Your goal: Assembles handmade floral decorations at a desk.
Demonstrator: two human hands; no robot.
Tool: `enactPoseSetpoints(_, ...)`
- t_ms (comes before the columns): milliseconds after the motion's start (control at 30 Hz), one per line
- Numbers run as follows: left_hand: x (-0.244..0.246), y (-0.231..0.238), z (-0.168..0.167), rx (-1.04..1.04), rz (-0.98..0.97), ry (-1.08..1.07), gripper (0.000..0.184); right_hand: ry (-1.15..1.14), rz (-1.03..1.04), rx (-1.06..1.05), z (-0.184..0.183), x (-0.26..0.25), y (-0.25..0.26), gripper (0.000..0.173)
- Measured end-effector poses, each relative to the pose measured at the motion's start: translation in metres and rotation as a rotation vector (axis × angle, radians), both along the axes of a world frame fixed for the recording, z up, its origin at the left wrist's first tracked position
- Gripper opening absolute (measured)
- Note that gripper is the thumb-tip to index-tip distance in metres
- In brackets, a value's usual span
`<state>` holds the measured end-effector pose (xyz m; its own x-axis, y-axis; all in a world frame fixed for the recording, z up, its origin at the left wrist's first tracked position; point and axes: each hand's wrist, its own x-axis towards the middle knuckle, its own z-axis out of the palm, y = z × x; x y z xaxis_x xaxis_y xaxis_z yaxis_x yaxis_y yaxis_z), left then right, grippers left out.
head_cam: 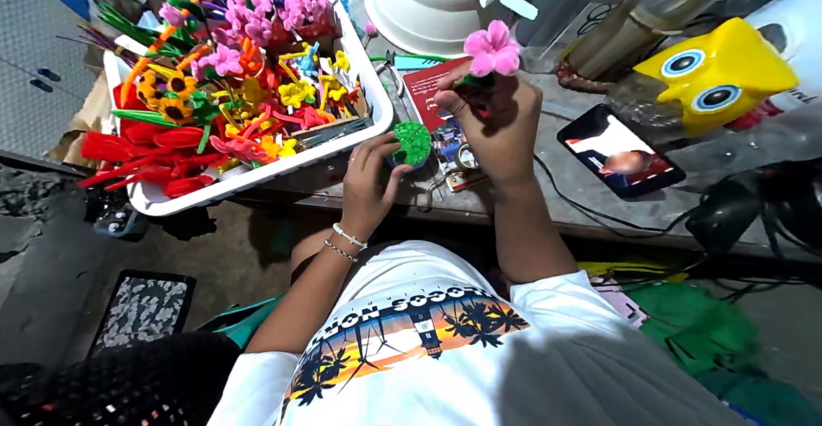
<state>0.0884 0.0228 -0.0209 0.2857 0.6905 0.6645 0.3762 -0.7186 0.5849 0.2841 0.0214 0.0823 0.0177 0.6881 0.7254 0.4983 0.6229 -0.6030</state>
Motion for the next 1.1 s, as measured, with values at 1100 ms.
enactPoseSetpoints(1100,0.002,0.001,-0.015,0.061,-0.012,0.055,0.021,-0.115,-0.022,-0.082,-0.01,-0.003,0.004,0.02)
